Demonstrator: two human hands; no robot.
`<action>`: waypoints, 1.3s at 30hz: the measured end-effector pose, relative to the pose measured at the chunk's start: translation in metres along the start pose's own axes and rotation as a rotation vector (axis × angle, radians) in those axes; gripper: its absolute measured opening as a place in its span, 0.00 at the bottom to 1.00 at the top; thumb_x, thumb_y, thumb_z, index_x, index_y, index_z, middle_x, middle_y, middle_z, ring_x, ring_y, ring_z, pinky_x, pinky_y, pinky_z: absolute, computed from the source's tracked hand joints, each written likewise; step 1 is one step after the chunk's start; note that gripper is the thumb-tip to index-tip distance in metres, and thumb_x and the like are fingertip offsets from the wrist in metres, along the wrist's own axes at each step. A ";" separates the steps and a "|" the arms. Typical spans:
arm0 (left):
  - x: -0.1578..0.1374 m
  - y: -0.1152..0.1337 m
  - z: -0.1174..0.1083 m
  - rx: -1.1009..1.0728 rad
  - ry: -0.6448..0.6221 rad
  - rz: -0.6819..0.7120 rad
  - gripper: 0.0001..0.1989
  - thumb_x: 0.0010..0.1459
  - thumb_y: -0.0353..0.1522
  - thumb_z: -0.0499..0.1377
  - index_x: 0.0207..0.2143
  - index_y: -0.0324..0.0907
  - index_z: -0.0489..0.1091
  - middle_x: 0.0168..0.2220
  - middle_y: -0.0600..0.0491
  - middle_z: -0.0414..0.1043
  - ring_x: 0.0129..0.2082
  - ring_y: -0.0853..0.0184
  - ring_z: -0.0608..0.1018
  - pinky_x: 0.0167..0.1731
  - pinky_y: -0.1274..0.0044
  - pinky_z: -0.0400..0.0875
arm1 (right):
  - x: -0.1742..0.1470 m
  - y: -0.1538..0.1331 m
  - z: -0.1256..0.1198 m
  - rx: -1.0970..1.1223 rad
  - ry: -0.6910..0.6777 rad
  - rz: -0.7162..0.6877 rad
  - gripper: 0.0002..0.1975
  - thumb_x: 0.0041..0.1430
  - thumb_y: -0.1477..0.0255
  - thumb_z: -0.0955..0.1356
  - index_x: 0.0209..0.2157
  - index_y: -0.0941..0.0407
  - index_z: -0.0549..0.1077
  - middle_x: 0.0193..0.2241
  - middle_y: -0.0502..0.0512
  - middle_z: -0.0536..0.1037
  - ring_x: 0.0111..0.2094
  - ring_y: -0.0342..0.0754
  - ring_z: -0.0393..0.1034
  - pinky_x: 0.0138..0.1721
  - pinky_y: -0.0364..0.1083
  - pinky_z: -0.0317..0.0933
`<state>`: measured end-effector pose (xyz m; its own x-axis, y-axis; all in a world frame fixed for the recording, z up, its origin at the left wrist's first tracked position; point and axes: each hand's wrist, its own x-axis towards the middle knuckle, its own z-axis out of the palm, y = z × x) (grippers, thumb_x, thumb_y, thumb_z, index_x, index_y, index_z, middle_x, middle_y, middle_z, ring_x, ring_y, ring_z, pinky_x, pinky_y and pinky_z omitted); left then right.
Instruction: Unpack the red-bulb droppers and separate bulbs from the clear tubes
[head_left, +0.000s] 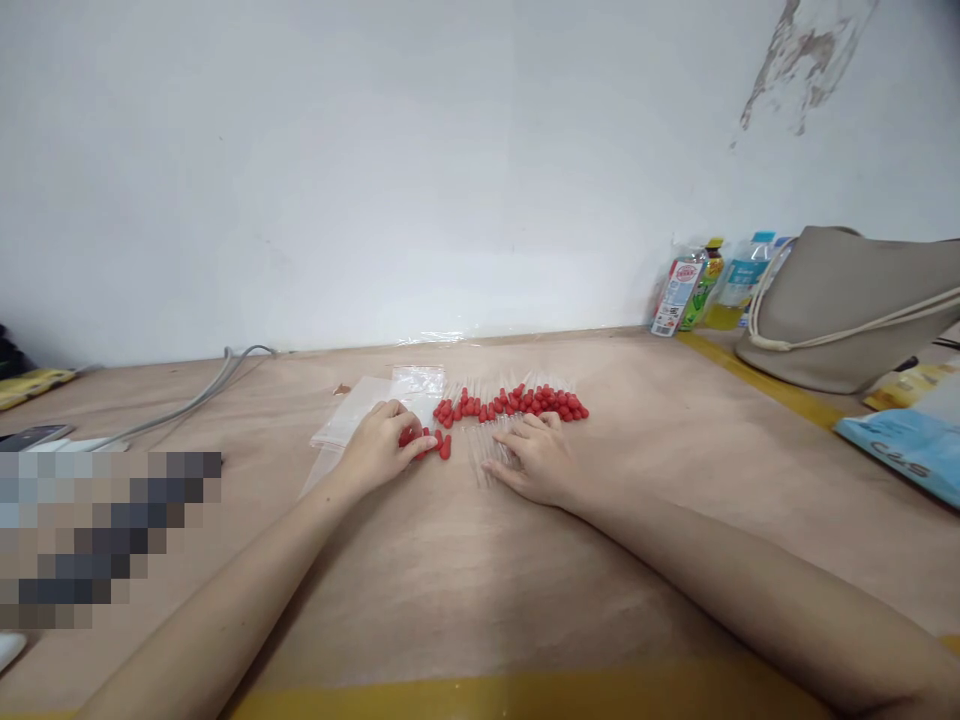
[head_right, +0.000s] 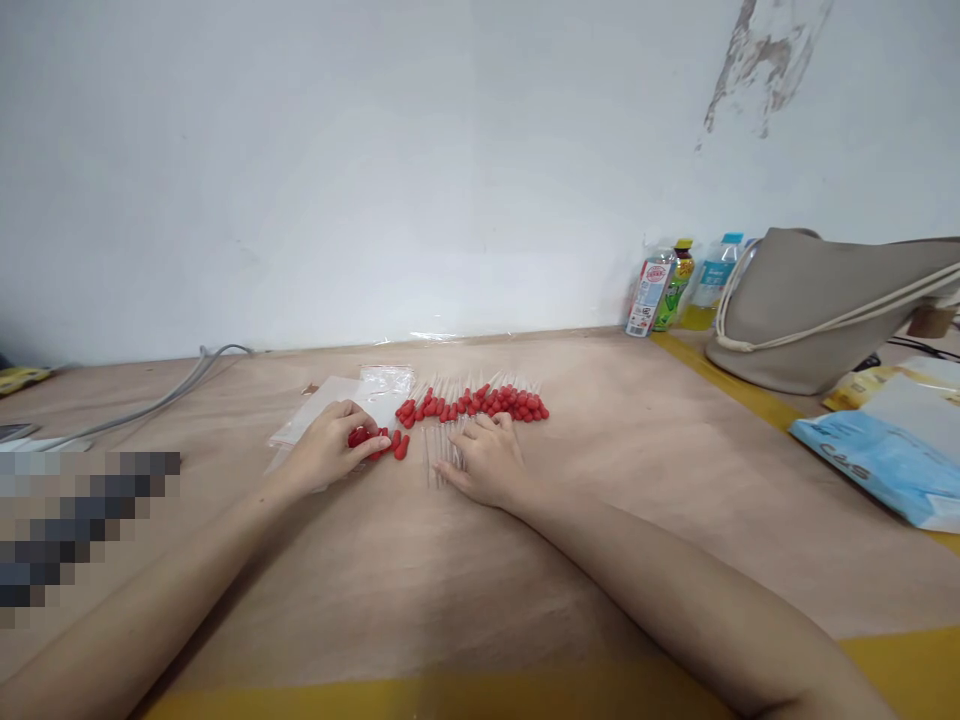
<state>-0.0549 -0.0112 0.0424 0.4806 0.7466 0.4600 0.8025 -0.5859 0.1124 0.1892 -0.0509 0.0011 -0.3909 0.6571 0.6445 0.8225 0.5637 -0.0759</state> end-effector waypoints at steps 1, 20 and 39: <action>0.000 0.000 -0.001 -0.002 0.017 -0.005 0.14 0.53 0.43 0.55 0.26 0.42 0.70 0.28 0.51 0.64 0.32 0.63 0.68 0.34 0.73 0.63 | 0.000 -0.001 -0.001 0.001 -0.014 -0.002 0.19 0.53 0.55 0.63 0.33 0.56 0.73 0.27 0.55 0.72 0.34 0.48 0.60 0.39 0.50 0.45; 0.071 0.010 0.022 0.227 -0.233 -0.224 0.18 0.50 0.47 0.53 0.29 0.42 0.69 0.35 0.47 0.69 0.40 0.55 0.70 0.38 0.68 0.64 | 0.000 0.001 -0.004 0.073 -0.073 -0.010 0.23 0.53 0.52 0.62 0.38 0.55 0.73 0.32 0.55 0.69 0.36 0.48 0.58 0.40 0.50 0.43; 0.052 0.000 0.018 0.171 -0.143 -0.360 0.17 0.53 0.44 0.51 0.35 0.40 0.68 0.37 0.47 0.73 0.37 0.61 0.74 0.34 0.76 0.66 | -0.001 0.002 -0.002 0.120 -0.005 0.006 0.19 0.53 0.55 0.63 0.37 0.55 0.73 0.35 0.55 0.69 0.37 0.47 0.60 0.43 0.50 0.44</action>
<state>-0.0234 0.0336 0.0500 0.1938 0.9372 0.2900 0.9694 -0.2283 0.0900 0.1924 -0.0511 0.0015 -0.3885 0.6628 0.6401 0.7693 0.6157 -0.1707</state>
